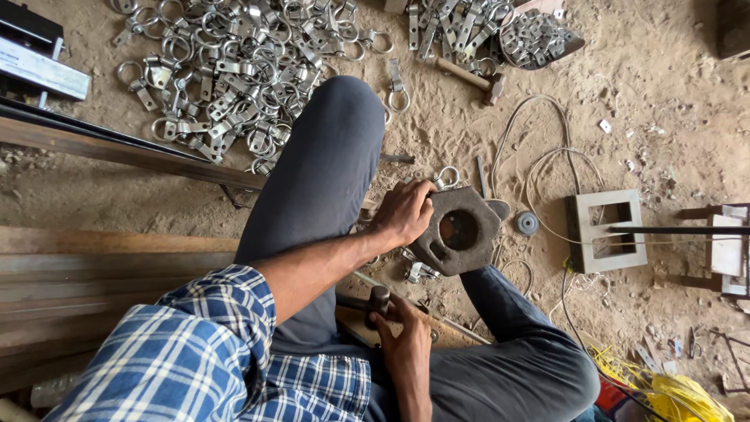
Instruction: The person sits on the floor and uses a hammer to strike metal parts held in a vise. They repeatedly pick up metal pieces, position them in the vise, and hammer them into shape.
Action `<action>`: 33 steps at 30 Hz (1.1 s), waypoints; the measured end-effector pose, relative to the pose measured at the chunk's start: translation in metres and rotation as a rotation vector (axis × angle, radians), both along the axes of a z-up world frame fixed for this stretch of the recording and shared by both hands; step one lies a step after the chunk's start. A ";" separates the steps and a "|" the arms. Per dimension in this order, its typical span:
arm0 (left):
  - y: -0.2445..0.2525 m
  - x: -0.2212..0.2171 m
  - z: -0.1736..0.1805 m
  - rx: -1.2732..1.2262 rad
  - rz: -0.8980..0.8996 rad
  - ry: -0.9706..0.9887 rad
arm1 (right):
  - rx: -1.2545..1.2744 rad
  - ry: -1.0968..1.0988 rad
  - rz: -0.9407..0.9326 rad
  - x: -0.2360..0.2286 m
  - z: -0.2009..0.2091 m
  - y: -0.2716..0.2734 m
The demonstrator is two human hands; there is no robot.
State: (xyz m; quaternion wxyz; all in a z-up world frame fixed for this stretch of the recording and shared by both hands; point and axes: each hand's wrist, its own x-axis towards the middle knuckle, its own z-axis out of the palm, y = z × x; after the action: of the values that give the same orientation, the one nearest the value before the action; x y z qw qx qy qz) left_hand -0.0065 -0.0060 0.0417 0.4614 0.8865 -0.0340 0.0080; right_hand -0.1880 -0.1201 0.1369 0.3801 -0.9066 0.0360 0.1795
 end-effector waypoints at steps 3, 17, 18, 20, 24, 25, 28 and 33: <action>0.001 0.002 0.000 -0.012 -0.008 0.041 | -0.085 0.125 -0.048 0.001 0.013 0.008; -0.008 0.002 -0.011 -0.027 -0.033 0.136 | -0.107 -0.028 0.097 0.014 0.022 0.023; -0.009 0.001 -0.013 -0.011 -0.047 0.197 | -0.143 -0.022 0.148 0.013 0.020 0.025; -0.017 0.001 -0.020 -0.005 -0.047 0.158 | -0.221 -0.013 0.246 0.013 0.011 0.026; -0.027 0.004 -0.028 0.012 -0.063 0.136 | -0.204 -0.048 0.257 0.008 0.010 0.022; -0.028 0.006 -0.025 0.029 -0.085 0.223 | -0.198 -0.015 0.248 0.009 0.013 0.020; -0.030 0.004 -0.016 0.121 -0.088 0.179 | -0.139 -0.049 0.204 0.003 0.026 0.017; -0.035 0.008 -0.008 0.056 -0.061 0.288 | -0.188 -0.018 0.388 -0.012 0.014 0.012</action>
State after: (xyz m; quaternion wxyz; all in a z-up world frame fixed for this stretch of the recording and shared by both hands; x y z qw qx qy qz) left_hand 0.0018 -0.0414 0.0336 0.4365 0.8896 0.0054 -0.1345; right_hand -0.2003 -0.1080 0.1510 0.2527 -0.9295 -0.1262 0.2374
